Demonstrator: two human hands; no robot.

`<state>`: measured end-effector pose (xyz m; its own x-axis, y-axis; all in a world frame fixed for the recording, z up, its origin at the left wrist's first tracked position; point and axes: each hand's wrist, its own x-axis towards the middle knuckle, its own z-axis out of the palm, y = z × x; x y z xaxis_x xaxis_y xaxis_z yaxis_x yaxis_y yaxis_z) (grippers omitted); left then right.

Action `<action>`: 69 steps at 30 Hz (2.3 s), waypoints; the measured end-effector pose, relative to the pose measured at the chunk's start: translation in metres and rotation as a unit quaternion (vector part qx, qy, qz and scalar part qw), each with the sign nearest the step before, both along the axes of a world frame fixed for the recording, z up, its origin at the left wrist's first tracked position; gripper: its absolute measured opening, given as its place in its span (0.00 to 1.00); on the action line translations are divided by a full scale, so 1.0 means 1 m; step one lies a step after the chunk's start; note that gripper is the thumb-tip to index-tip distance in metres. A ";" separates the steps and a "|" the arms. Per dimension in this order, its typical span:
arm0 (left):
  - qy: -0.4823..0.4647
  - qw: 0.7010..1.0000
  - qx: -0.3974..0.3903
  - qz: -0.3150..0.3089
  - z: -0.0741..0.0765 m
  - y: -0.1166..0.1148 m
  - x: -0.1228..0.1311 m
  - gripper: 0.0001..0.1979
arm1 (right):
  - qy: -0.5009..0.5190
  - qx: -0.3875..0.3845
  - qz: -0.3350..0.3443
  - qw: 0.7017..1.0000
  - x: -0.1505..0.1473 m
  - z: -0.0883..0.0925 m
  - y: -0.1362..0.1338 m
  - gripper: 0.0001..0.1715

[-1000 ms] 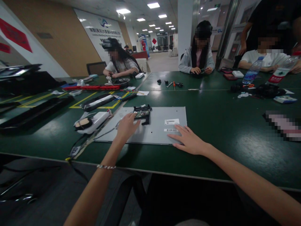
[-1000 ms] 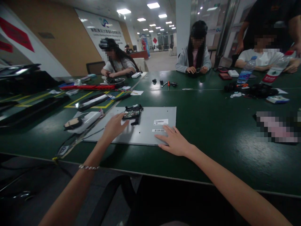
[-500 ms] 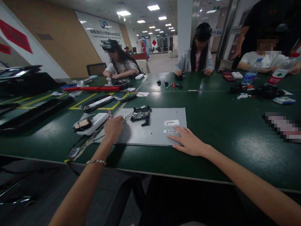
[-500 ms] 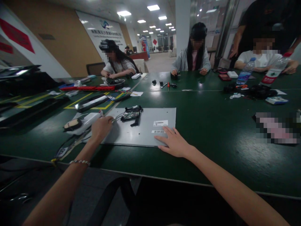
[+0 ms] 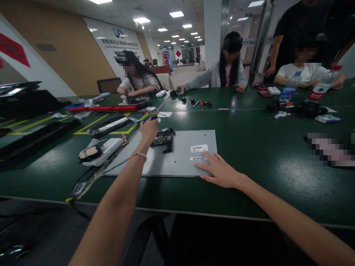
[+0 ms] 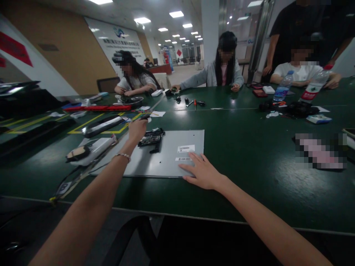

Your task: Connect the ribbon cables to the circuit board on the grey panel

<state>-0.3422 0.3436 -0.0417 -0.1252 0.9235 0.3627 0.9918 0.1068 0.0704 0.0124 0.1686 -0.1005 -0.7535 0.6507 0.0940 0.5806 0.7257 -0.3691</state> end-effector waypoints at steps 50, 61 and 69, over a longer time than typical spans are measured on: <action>-0.072 0.971 -0.109 0.202 -0.046 -0.033 -0.034 0.26 | 0.275 -0.247 -0.151 0.917 0.052 -0.010 0.058 0.35; -0.082 0.967 -0.111 0.215 -0.040 -0.040 -0.023 0.27 | -0.020 0.096 0.049 0.994 0.024 0.022 0.036 0.16; -0.062 0.982 -0.014 0.180 -0.027 -0.061 0.006 0.27 | -0.077 0.164 0.114 0.977 0.045 0.017 0.038 0.15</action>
<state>-0.3357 0.2831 -0.0689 -0.4868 0.8205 0.2995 0.8734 0.4524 0.1802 0.0576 0.2063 -0.0839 -0.8969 0.4184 0.1433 0.4204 0.9072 -0.0170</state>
